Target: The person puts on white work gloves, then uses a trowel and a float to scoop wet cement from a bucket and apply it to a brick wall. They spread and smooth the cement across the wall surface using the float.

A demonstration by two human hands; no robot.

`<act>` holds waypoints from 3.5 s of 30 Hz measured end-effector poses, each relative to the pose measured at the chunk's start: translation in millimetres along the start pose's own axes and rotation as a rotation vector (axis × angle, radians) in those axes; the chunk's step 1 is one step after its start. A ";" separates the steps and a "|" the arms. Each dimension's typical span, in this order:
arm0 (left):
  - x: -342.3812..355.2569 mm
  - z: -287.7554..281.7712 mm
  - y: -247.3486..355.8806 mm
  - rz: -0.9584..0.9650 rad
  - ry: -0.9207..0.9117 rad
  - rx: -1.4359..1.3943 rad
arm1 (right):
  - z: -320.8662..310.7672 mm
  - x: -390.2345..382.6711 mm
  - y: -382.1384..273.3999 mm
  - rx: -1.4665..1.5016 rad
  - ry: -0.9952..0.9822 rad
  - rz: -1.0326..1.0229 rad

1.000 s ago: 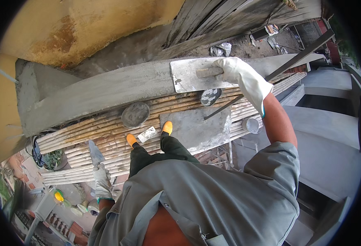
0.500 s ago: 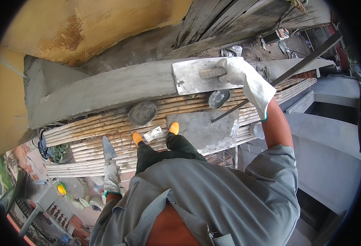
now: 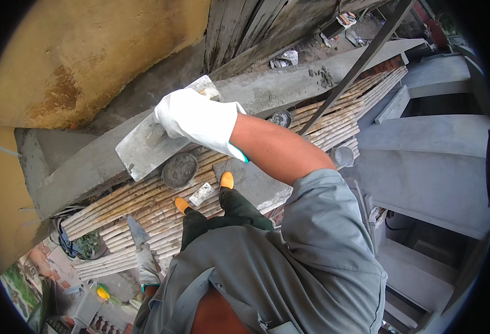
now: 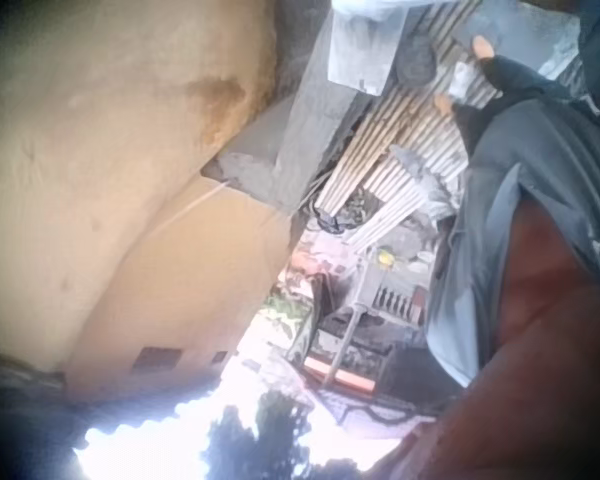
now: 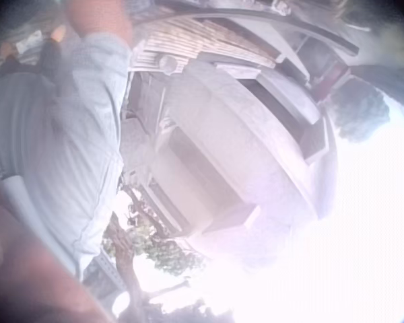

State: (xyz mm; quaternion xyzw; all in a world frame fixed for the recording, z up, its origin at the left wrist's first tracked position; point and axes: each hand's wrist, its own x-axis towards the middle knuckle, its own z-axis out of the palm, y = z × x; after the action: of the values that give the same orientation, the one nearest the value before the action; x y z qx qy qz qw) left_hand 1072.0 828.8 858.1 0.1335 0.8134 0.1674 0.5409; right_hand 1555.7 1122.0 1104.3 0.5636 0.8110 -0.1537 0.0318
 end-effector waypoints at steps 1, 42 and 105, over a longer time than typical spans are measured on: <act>-0.3 2.4 2.3 0.010 0.001 0.022 | -9.9 -15.4 21.1 -0.027 -0.091 0.071; -357.3 526.0 380.5 0.703 -1.180 0.712 | 124.5 -495.5 113.7 1.461 0.640 1.356; -110.9 -78.5 281.2 0.460 -0.256 -0.180 | 154.4 -335.8 43.4 1.441 0.297 1.015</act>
State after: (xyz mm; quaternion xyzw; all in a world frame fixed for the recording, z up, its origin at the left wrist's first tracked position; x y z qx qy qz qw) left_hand 1051.6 1030.0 1096.1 0.2861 0.6685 0.3392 0.5969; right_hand 1698.8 788.1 1023.8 0.7520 0.1660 -0.5188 -0.3713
